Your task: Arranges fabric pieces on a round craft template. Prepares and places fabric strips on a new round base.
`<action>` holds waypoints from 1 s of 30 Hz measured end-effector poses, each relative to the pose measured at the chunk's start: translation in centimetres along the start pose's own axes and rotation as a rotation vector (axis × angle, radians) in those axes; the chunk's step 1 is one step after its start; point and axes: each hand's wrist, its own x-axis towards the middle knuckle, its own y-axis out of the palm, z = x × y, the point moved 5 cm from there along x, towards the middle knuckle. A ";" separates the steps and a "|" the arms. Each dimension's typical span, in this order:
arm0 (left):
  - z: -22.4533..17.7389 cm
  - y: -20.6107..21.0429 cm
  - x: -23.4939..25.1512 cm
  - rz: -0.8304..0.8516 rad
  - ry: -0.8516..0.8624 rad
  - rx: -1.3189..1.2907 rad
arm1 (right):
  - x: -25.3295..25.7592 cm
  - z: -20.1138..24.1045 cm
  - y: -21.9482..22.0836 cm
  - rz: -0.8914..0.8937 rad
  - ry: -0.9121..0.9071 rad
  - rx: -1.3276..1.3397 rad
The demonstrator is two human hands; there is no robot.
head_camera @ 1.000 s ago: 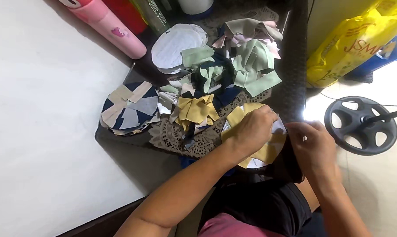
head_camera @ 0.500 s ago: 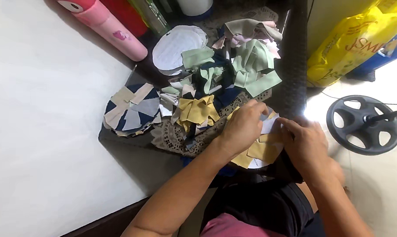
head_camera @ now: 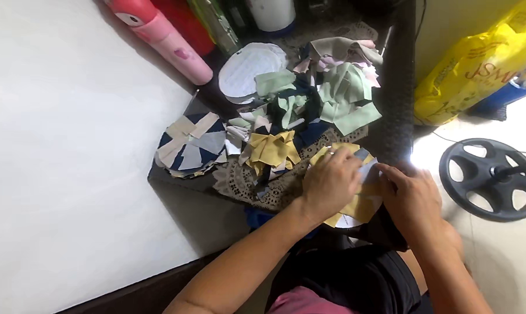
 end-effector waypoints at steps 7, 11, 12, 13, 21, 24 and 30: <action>-0.4 3.0 -0.3 0.466 0.130 0.002 | 0.3 0.2 -0.7 0.036 -0.004 0.048; -0.5 3.0 -0.3 0.431 0.105 0.043 | -0.2 0.0 -1.3 -0.022 0.030 0.144; -0.6 3.0 -0.2 0.433 0.100 0.036 | -0.4 0.2 -1.4 -0.052 0.030 0.161; -0.6 2.9 -0.2 0.434 0.097 0.025 | -0.6 0.5 -1.6 -0.081 0.029 0.176; 0.1 -0.7 -2.6 -0.096 0.095 -0.181 | -2.5 1.0 -0.2 -0.246 0.050 0.359; 3.0 -5.4 -6.1 -0.243 -0.168 -0.112 | -2.6 0.9 -0.4 -0.259 0.072 0.374; 11.7 -11.0 -12.3 -0.127 -0.784 -0.028 | -2.7 0.7 -0.3 -0.275 0.065 0.377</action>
